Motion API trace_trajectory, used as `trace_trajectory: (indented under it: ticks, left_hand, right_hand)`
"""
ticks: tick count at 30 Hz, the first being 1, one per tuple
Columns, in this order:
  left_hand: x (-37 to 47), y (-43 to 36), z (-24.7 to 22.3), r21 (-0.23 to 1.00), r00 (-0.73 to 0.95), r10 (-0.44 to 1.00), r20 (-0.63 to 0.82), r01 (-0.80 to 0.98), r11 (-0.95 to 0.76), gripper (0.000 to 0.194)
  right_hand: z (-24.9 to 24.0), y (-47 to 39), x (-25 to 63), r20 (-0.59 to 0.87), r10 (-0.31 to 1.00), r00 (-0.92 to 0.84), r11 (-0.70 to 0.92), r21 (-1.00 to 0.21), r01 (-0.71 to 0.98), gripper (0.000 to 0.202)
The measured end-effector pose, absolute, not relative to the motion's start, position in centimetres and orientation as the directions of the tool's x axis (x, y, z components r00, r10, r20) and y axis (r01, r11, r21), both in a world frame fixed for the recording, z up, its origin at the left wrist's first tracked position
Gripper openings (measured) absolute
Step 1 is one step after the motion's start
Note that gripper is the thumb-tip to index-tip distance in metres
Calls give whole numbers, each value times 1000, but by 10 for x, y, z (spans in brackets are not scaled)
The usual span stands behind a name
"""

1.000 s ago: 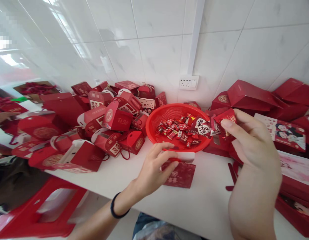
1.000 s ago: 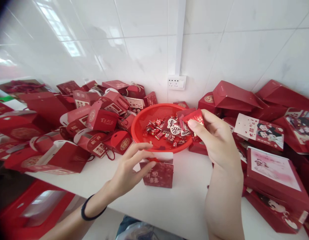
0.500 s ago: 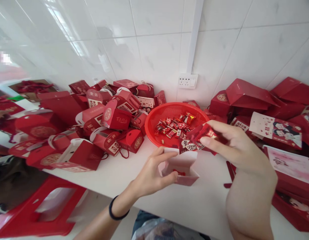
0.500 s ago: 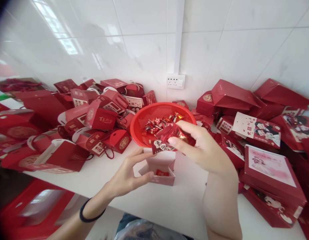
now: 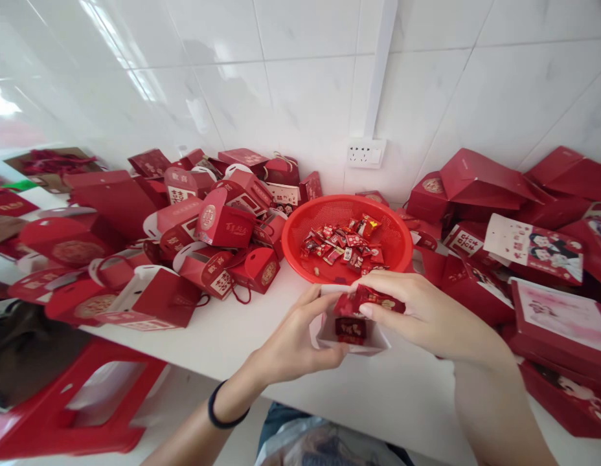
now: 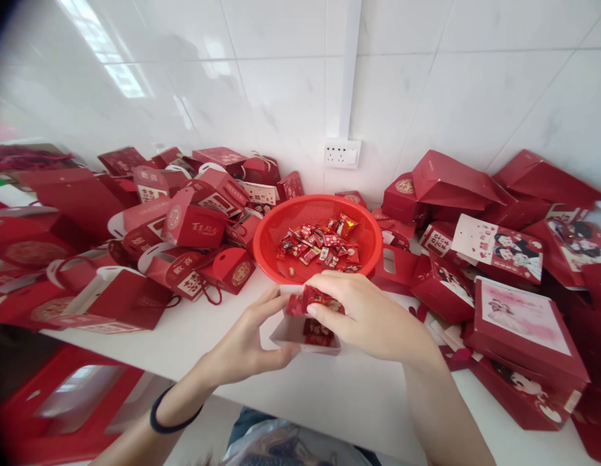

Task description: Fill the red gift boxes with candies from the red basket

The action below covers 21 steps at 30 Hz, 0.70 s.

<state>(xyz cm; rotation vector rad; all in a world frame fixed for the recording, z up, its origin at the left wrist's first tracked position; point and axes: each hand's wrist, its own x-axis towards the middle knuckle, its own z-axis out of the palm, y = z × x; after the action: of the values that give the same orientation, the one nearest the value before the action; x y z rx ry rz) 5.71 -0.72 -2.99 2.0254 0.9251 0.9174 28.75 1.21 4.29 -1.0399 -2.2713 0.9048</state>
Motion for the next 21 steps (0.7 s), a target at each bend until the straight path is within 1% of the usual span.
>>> trace_trajectory:
  ticks: [3, 8, 11, 12, 13, 15, 18, 21]
  left_hand:
    - [56, -9, -33, 814, 489, 819, 299, 317, -487, 73]
    - [54, -13, -37, 805, 486, 822, 297, 335, -489, 73]
    - [53, -15, -37, 798, 492, 813, 312, 329, -505, 72]
    - [53, -15, -36, 797, 489, 814, 314, 330, -506, 72]
    - [53, -16, -36, 798, 489, 816, 308, 334, -501, 72]
    - [53, -17, -34, 805, 495, 821, 285, 341, -485, 74]
    - [52, -19, -34, 806, 498, 828, 257, 362, -468, 70]
    - [52, -18, -36, 785, 485, 825, 291, 371, -495, 61]
  right_hand:
    - [41, 10, 287, 115, 788, -605, 479, -732, 485, 13]
    - [35, 7, 285, 226, 833, -506, 484, -740, 467, 16]
    - [31, 4, 281, 185, 829, -528, 454, -773, 443, 6]
    - [29, 3, 279, 178, 820, -543, 455, -779, 431, 5]
    - [28, 2, 279, 190, 813, -550, 464, -781, 417, 10]
    - [26, 0, 280, 269, 811, -519, 502, -775, 383, 17]
    - [22, -4, 289, 411, 825, -387, 544, -761, 352, 14]
    - [15, -5, 306, 463, 844, -271, 534, -766, 356, 15]
